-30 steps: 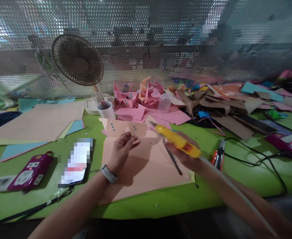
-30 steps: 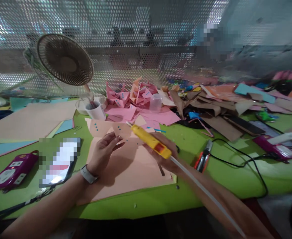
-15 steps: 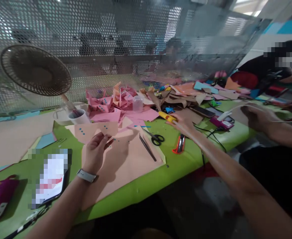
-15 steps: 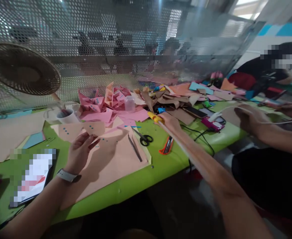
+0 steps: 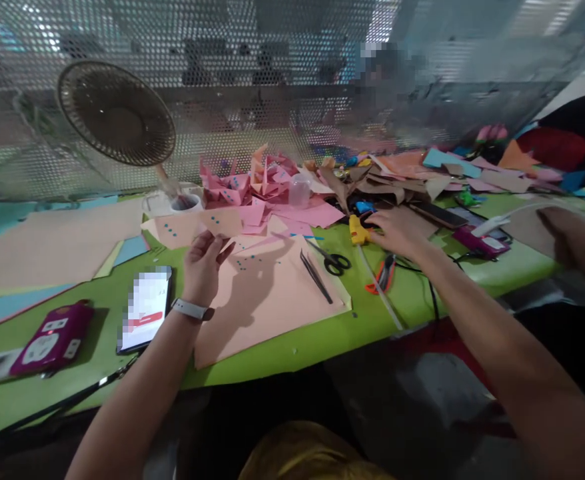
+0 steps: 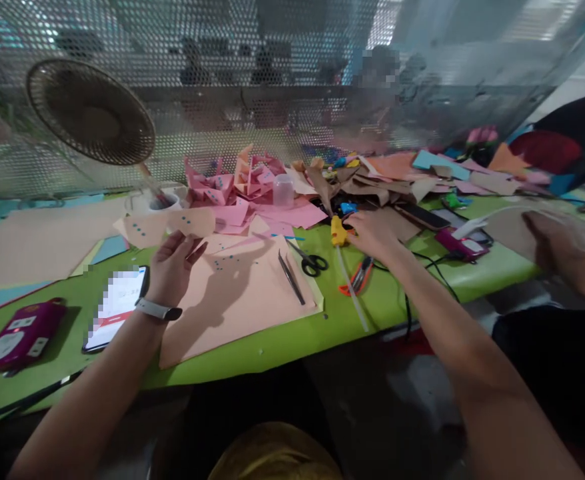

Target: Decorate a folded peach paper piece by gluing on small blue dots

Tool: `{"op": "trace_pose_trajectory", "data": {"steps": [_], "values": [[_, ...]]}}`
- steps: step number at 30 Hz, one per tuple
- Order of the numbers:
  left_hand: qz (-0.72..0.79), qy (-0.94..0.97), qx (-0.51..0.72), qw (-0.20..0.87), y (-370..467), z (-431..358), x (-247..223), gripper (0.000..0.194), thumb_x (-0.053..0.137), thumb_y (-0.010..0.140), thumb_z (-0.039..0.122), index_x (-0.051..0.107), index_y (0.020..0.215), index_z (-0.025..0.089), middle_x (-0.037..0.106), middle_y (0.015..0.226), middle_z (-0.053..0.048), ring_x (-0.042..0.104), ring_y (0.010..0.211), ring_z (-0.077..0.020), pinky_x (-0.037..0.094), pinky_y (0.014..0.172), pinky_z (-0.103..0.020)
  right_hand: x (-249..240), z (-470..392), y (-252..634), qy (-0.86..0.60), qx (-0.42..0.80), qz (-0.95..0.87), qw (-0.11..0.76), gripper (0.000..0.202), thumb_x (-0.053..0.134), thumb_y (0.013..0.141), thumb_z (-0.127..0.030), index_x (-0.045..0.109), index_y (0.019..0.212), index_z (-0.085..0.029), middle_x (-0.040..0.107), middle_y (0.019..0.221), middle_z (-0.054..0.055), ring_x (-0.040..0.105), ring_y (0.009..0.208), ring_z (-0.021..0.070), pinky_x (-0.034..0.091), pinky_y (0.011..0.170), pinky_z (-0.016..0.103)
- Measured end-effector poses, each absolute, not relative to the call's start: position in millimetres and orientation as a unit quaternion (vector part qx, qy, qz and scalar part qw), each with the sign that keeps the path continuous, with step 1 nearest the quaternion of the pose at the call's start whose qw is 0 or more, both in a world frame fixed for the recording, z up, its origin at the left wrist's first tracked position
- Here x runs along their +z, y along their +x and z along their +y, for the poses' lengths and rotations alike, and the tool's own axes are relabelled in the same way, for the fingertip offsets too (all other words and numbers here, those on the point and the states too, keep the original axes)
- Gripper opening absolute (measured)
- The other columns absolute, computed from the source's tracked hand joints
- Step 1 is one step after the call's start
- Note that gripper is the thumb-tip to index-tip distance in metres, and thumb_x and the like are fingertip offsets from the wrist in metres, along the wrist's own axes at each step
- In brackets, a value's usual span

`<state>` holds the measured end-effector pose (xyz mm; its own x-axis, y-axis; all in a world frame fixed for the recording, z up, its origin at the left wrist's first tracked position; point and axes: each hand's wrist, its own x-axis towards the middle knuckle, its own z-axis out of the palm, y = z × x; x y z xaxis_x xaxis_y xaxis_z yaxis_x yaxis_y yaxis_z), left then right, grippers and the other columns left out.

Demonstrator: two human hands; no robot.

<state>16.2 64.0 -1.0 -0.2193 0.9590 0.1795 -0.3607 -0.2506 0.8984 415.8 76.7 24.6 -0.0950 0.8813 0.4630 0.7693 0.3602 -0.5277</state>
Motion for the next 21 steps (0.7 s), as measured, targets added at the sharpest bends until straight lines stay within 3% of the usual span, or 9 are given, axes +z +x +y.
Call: {"op": "trace_pose_trajectory", "data": {"steps": [4, 6, 10, 14, 16, 19, 21], "values": [[0.358, 0.396, 0.693, 0.485, 13, 64, 1, 0.027, 0.079, 0.067, 0.029, 0.067, 0.091, 0.022, 0.069, 0.092, 0.000, 0.067, 0.091, -0.0144, 0.053, 0.092, -0.034, 19, 47, 348, -0.537, 0.085, -0.799, 0.258, 0.025, 0.066, 0.080, -0.041, 0.062, 0.068, -0.020, 0.062, 0.069, 0.003, 0.051, 0.063, 0.0154, 0.032, 0.060, 0.029], [0.355, 0.394, 0.696, 0.484, 11, 64, 1, 0.027, 0.079, 0.067, 0.029, 0.068, 0.090, 0.022, 0.069, 0.092, -0.001, 0.067, 0.091, -0.0146, 0.053, 0.091, -0.033, 10, 34, 316, -0.537, 0.079, -0.831, 0.125, 0.033, 0.065, 0.079, -0.051, 0.060, 0.071, -0.020, 0.064, 0.072, 0.003, 0.052, 0.062, 0.0157, 0.028, 0.055, 0.028], [0.358, 0.388, 0.700, 0.482, 8, 67, -3, 0.027, 0.080, 0.067, 0.031, 0.067, 0.089, 0.022, 0.070, 0.095, -0.001, 0.067, 0.091, -0.0157, 0.054, 0.090, -0.034, -1, 27, 288, -0.548, 0.101, -0.830, 0.038, 0.021, 0.058, 0.084, -0.039, 0.057, 0.075, -0.020, 0.066, 0.073, 0.004, 0.056, 0.063, 0.0169, 0.028, 0.053, 0.027], [0.346, 0.392, 0.695, 0.493, 10, 69, -7, 0.027, 0.078, 0.068, 0.031, 0.068, 0.091, 0.021, 0.069, 0.093, -0.002, 0.068, 0.087, -0.0150, 0.054, 0.089, -0.035, 5, 33, 295, -0.603, 0.132, -0.784, 0.071, 0.016, 0.058, 0.083, -0.034, 0.058, 0.075, -0.019, 0.068, 0.069, 0.004, 0.058, 0.061, 0.0167, 0.031, 0.052, 0.026], [0.346, 0.399, 0.689, 0.496, 11, 68, -8, 0.027, 0.077, 0.070, 0.030, 0.068, 0.094, 0.021, 0.069, 0.094, -0.003, 0.068, 0.088, -0.0155, 0.053, 0.091, -0.037, 10, 35, 298, -0.616, 0.207, -0.750, 0.123, 0.017, 0.059, 0.082, -0.034, 0.060, 0.089, -0.019, 0.068, 0.065, 0.002, 0.059, 0.057, 0.0158, 0.034, 0.051, 0.025], [0.346, 0.397, 0.692, 0.494, 10, 67, -6, 0.027, 0.076, 0.071, 0.029, 0.068, 0.095, 0.021, 0.069, 0.096, -0.004, 0.068, 0.089, -0.0167, 0.052, 0.092, -0.038, 18, 38, 298, -0.584, 0.385, -0.680, 0.220, 0.049, 0.064, 0.078, -0.034, 0.051, 0.123, -0.019, 0.066, 0.058, -0.003, 0.057, 0.047, 0.0141, 0.039, 0.046, 0.024], [0.344, 0.392, 0.698, 0.490, 8, 67, -4, 0.026, 0.076, 0.071, 0.029, 0.068, 0.094, 0.021, 0.069, 0.096, -0.003, 0.068, 0.090, -0.0171, 0.052, 0.092, -0.038, 24, 40, 294, -0.542, 0.482, -0.627, 0.282, 0.056, 0.065, 0.075, -0.034, 0.052, 0.126, -0.019, 0.065, 0.057, -0.003, 0.058, 0.046, 0.0147, 0.044, 0.047, 0.026]]}}
